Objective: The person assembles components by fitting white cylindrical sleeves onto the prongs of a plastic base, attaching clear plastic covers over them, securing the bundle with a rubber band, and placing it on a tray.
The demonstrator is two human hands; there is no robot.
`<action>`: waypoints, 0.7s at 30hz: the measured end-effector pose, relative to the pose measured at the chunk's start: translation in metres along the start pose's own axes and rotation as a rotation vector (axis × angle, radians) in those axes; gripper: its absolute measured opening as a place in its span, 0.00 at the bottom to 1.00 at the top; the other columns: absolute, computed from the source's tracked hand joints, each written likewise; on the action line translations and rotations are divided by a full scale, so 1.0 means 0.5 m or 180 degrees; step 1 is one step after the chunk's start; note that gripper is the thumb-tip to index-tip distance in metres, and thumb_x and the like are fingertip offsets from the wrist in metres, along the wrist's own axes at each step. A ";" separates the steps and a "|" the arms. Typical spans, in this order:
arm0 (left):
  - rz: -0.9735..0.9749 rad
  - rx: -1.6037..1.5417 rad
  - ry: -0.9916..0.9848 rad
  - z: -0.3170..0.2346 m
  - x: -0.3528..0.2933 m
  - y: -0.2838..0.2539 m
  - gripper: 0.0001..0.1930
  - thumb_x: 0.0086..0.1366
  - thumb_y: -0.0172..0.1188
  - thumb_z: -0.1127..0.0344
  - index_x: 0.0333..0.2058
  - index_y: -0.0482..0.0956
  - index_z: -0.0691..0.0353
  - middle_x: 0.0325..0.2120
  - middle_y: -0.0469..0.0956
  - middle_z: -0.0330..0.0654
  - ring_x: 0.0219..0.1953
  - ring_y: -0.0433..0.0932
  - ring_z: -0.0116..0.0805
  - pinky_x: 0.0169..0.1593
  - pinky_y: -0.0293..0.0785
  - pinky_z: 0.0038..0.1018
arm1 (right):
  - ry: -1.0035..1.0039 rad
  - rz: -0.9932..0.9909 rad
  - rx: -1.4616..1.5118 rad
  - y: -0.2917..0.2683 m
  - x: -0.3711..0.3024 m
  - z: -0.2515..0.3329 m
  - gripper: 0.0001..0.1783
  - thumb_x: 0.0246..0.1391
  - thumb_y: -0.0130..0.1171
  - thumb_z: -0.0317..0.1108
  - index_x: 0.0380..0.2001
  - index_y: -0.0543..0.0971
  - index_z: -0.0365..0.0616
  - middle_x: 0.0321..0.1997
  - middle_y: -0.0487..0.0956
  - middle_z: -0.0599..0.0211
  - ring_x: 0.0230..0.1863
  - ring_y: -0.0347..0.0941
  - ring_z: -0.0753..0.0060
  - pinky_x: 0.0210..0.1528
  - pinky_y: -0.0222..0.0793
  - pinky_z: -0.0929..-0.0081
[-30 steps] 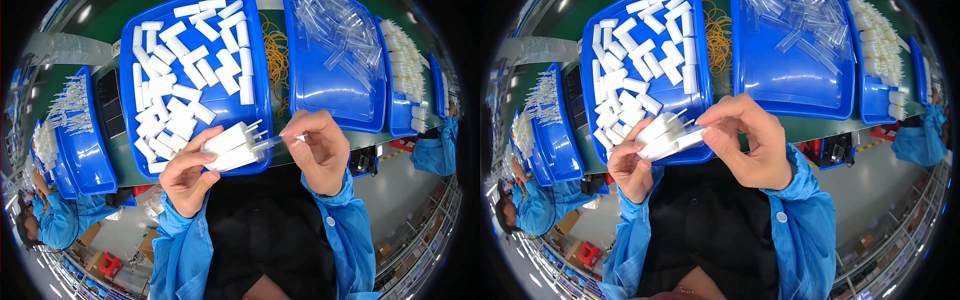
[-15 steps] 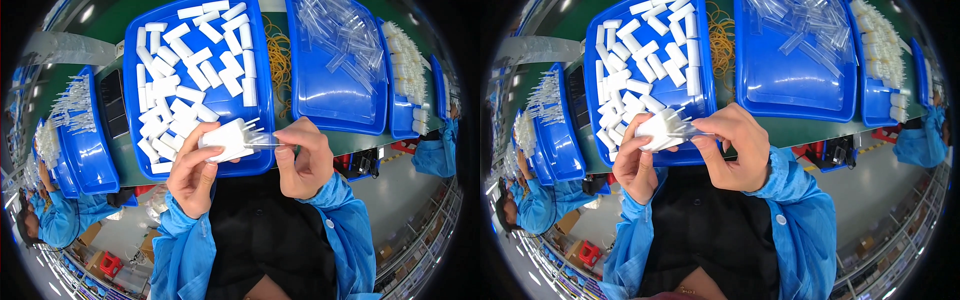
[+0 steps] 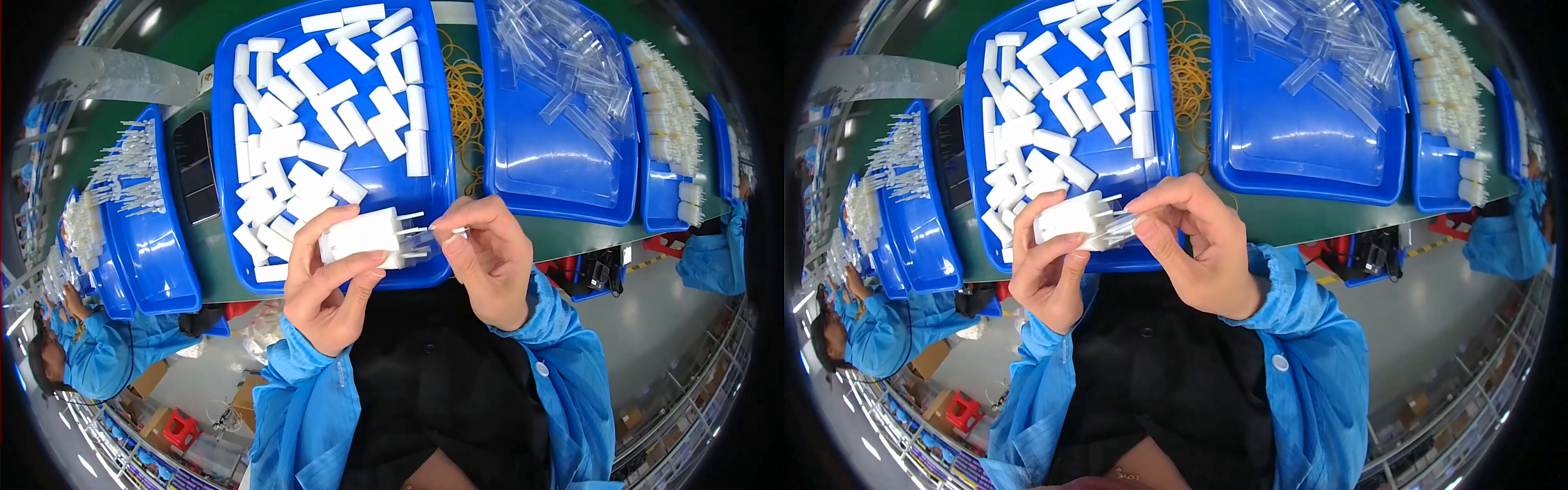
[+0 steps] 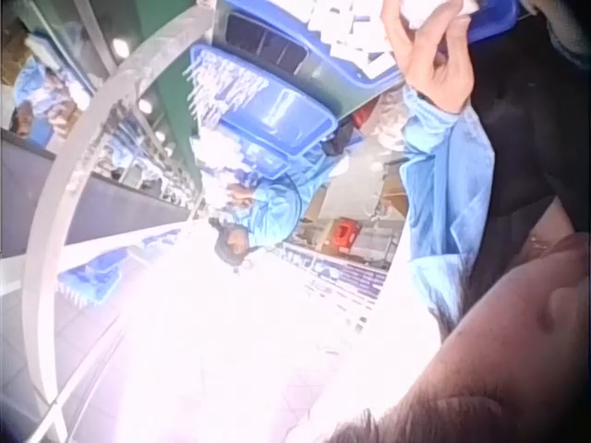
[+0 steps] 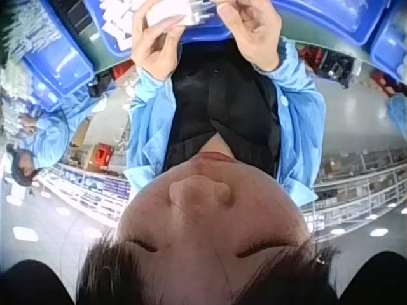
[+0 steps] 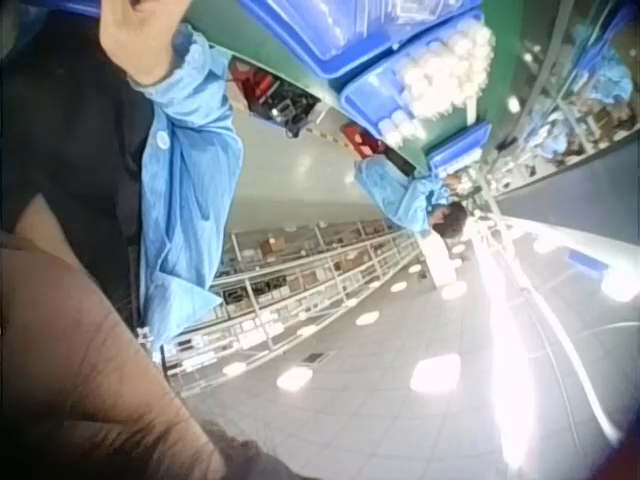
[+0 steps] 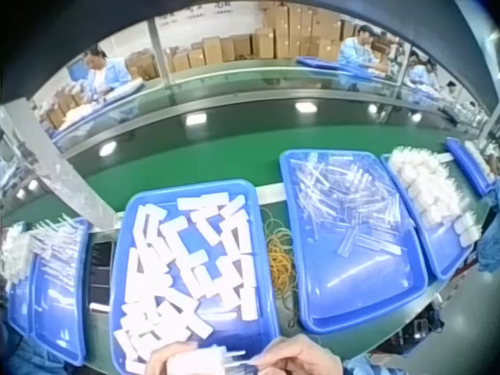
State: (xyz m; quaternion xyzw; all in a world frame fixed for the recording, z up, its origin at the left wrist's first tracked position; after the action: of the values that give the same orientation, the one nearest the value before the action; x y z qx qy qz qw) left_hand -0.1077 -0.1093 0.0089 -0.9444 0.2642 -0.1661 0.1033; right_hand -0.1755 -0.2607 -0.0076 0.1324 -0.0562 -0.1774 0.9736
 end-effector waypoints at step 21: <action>-0.0154 -0.1036 -0.0446 0.028 0.011 -0.005 0.08 0.53 0.60 0.73 0.34 0.78 0.64 0.47 0.68 0.59 0.49 0.69 0.47 0.48 0.69 0.33 | -0.0743 -0.0174 -0.0648 -0.016 0.019 0.024 0.07 0.48 0.57 0.24 0.33 0.73 0.36 0.26 0.73 0.66 0.22 0.62 0.84 0.24 0.56 0.86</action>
State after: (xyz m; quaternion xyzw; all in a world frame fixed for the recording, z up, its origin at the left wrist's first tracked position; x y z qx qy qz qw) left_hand -0.0972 -0.1086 -0.0019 -0.9640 0.2570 -0.0572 -0.0368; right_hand -0.1711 -0.2740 0.0021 0.0130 -0.1470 -0.2228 0.9636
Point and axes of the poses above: each hand's wrist, its own x-axis towards the middle knuckle, its own y-axis out of the palm, z = x × y, the point moved 6 cm from there along x, towards the middle knuckle
